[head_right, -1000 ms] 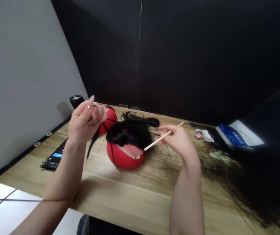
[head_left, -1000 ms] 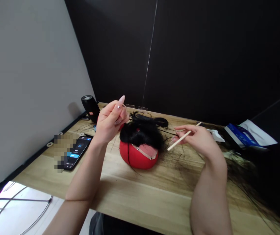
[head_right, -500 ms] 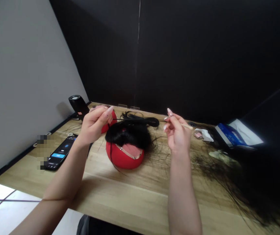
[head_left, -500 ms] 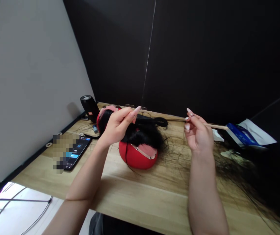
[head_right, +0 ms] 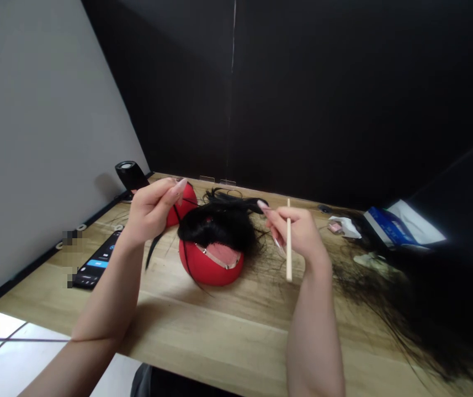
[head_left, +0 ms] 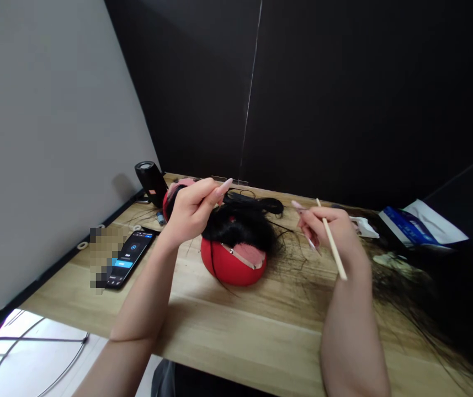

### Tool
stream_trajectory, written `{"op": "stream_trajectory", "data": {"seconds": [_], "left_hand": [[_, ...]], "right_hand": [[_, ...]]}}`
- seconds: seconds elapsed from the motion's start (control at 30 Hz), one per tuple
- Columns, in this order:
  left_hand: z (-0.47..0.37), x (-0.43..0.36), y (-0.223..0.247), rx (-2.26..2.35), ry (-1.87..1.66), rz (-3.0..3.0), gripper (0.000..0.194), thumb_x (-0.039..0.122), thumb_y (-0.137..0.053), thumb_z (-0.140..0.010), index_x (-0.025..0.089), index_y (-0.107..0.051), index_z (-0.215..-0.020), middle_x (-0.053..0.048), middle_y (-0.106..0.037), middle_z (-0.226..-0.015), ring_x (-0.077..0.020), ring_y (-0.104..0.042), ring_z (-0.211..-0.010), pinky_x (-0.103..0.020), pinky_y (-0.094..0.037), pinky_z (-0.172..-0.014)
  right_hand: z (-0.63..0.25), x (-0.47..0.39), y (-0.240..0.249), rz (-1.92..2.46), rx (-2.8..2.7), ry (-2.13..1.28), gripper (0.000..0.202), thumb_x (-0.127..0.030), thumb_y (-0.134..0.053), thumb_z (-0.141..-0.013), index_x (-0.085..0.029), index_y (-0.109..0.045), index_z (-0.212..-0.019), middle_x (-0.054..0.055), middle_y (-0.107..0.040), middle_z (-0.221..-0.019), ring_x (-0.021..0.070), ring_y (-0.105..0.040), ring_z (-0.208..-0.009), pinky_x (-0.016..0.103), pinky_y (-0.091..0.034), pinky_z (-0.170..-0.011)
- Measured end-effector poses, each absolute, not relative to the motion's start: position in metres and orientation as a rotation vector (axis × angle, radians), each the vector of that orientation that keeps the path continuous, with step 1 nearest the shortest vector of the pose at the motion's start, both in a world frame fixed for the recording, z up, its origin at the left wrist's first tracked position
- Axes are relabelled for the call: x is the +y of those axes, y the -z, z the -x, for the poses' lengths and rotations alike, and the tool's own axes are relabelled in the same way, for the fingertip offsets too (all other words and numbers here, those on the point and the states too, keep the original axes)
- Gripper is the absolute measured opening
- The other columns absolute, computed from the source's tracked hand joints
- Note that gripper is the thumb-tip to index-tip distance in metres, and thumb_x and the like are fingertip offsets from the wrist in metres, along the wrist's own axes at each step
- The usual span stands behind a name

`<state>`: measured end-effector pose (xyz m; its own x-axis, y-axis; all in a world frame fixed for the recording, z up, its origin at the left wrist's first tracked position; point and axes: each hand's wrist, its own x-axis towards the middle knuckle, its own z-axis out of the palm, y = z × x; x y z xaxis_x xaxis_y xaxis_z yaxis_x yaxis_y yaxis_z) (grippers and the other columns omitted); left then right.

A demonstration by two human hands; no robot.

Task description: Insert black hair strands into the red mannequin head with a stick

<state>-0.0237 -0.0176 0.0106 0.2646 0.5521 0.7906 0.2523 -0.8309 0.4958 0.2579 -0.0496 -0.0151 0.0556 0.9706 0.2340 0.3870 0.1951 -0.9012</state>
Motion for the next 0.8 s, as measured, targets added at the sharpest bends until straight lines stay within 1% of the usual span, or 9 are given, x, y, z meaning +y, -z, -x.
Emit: {"op": "stream_trajectory", "data": {"seconds": [0.13, 0.2, 0.3, 0.43, 0.53, 0.6, 0.67, 0.73, 0.8], "left_hand": [[0.028, -0.014, -0.009, 0.854, -1.624, -2.312, 0.036, 0.031, -0.050, -0.097, 0.017, -0.050, -0.063, 0.002, -0.047, -0.060, -0.0104, -0.044, -0.057, -0.026, -0.037, -0.061], [0.028, -0.013, -0.008, 0.867, -1.629, -2.342, 0.036, 0.031, -0.051, -0.097, 0.017, -0.049, -0.063, 0.002, -0.046, -0.060, -0.0100, -0.043, -0.057, -0.026, -0.036, -0.061], [0.028, -0.013, -0.009, 0.881, -1.640, -2.351, 0.036, 0.030, -0.051, -0.097, 0.017, -0.049, -0.063, 0.002, -0.045, -0.059, -0.0096, -0.041, -0.055, -0.026, -0.035, -0.059], [0.027, -0.013, -0.009, 0.878, -1.638, -2.284, 0.037, 0.032, -0.051, -0.097, 0.018, -0.049, -0.062, 0.003, -0.042, -0.057, -0.0102, -0.039, -0.055, -0.026, -0.035, -0.059], [0.024, -0.013, -0.009, 0.861, -1.628, -2.192, 0.038, 0.035, -0.051, -0.097, 0.017, -0.049, -0.063, 0.002, -0.043, -0.058, -0.0100, -0.040, -0.056, -0.026, -0.036, -0.061], [0.020, -0.014, -0.008, 0.821, -1.628, -2.104, 0.039, 0.037, -0.049, -0.098, 0.017, -0.049, -0.064, 0.003, -0.041, -0.059, -0.0093, -0.038, -0.055, -0.025, -0.035, -0.060], [0.016, -0.014, -0.007, 0.770, -1.629, -2.026, 0.040, 0.037, -0.049, -0.098, 0.017, -0.050, -0.064, 0.003, -0.041, -0.060, -0.0087, -0.036, -0.054, -0.024, -0.035, -0.059], [0.012, -0.014, -0.005, 0.731, -1.635, -1.950, 0.040, 0.038, -0.050, -0.098, 0.017, -0.052, -0.064, 0.003, -0.041, -0.060, -0.0081, -0.035, -0.053, -0.024, -0.035, -0.057], [0.010, -0.014, -0.003, 0.668, -1.649, -1.838, 0.041, 0.041, -0.053, -0.096, 0.017, -0.053, -0.064, 0.003, -0.041, -0.059, -0.0076, -0.033, -0.051, -0.024, -0.034, -0.055]], "right_hand": [[-0.276, -0.056, 0.018, 1.507, -1.672, -0.403, 0.055, -0.058, -0.062, -0.085, -0.015, -0.055, -0.052, 0.001, -0.046, -0.045, 0.0088, -0.041, -0.041, 0.023, -0.030, -0.041], [-0.285, -0.058, 0.018, 1.563, -1.685, -0.271, 0.053, -0.059, -0.065, -0.082, -0.015, -0.055, -0.052, 0.001, -0.045, -0.047, 0.0090, -0.039, -0.045, 0.024, -0.028, -0.043], [-0.304, -0.060, 0.019, 1.616, -1.641, -0.333, 0.046, -0.060, -0.072, -0.074, -0.017, -0.062, -0.062, 0.000, -0.049, -0.051, 0.0110, -0.041, -0.048, 0.025, -0.029, -0.046], [-0.340, -0.059, 0.027, 1.895, -1.505, -0.240, 0.038, -0.057, -0.077, -0.067, -0.020, -0.069, -0.071, 0.005, -0.063, -0.066, 0.0192, -0.054, -0.062, 0.030, -0.038, -0.056], [-0.364, -0.060, 0.034, 2.216, -1.337, -0.073, 0.035, -0.052, -0.081, -0.064, -0.020, -0.073, -0.074, 0.012, -0.066, -0.074, 0.0259, -0.057, -0.067, 0.035, -0.038, -0.057], [-0.368, -0.061, 0.033, 2.225, -1.258, -0.113, 0.038, -0.052, -0.079, -0.067, -0.018, -0.076, -0.084, 0.014, -0.067, -0.076, 0.0262, -0.058, -0.065, 0.036, -0.039, -0.056], [-0.356, -0.062, 0.028, 2.036, -1.264, -0.266, 0.045, -0.054, -0.076, -0.070, -0.017, -0.077, -0.097, 0.011, -0.068, -0.076, 0.0228, -0.058, -0.062, 0.033, -0.040, -0.055], [-0.328, -0.060, 0.020, 1.780, -1.347, -0.459, 0.050, -0.055, -0.078, -0.069, -0.016, -0.076, -0.100, 0.009, -0.068, -0.074, 0.0179, -0.056, -0.057, 0.029, -0.039, -0.051], [-0.290, -0.057, 0.014, 1.566, -1.495, -0.654, 0.048, -0.053, -0.079, -0.069, -0.017, -0.076, -0.098, 0.008, -0.070, -0.080, 0.0140, -0.054, -0.055, 0.026, -0.039, -0.048]]}}
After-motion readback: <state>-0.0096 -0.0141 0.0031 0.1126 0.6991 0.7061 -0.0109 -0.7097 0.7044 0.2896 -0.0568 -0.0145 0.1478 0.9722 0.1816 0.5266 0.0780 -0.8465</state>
